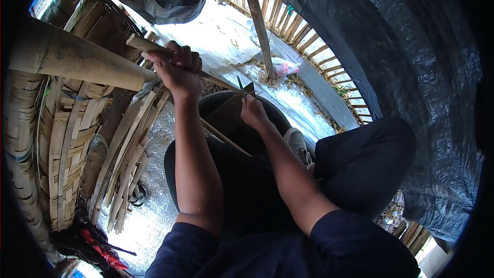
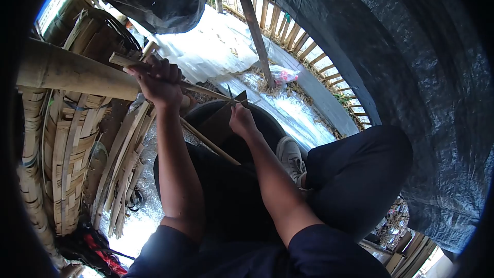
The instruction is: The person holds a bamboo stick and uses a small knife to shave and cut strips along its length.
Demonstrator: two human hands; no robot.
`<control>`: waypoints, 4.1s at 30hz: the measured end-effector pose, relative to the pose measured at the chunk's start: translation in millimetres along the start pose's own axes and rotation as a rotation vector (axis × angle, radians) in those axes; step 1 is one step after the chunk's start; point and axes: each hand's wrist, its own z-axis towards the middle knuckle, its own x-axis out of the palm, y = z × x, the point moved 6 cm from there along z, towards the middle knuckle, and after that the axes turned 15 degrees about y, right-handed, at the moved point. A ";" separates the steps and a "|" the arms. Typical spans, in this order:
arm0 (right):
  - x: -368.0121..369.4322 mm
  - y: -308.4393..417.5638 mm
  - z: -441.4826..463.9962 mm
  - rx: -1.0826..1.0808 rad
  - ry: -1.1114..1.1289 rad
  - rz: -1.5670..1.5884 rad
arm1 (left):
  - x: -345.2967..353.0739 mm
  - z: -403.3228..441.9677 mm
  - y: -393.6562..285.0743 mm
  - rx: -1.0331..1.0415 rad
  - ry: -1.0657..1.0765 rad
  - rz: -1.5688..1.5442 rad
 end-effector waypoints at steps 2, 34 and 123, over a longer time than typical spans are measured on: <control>7.7 -2.8 -0.4 0.018 -0.016 -0.011 | -4.8 -3.4 -4.2 0.007 -0.037 -0.028; 11.4 -16.4 16.7 0.148 0.129 -0.083 | -7.9 -0.4 -5.6 0.036 -0.085 -0.010; -9.7 -57.7 -17.5 -0.123 0.257 -0.383 | -45.6 -22.1 -108.2 0.164 -0.068 -0.030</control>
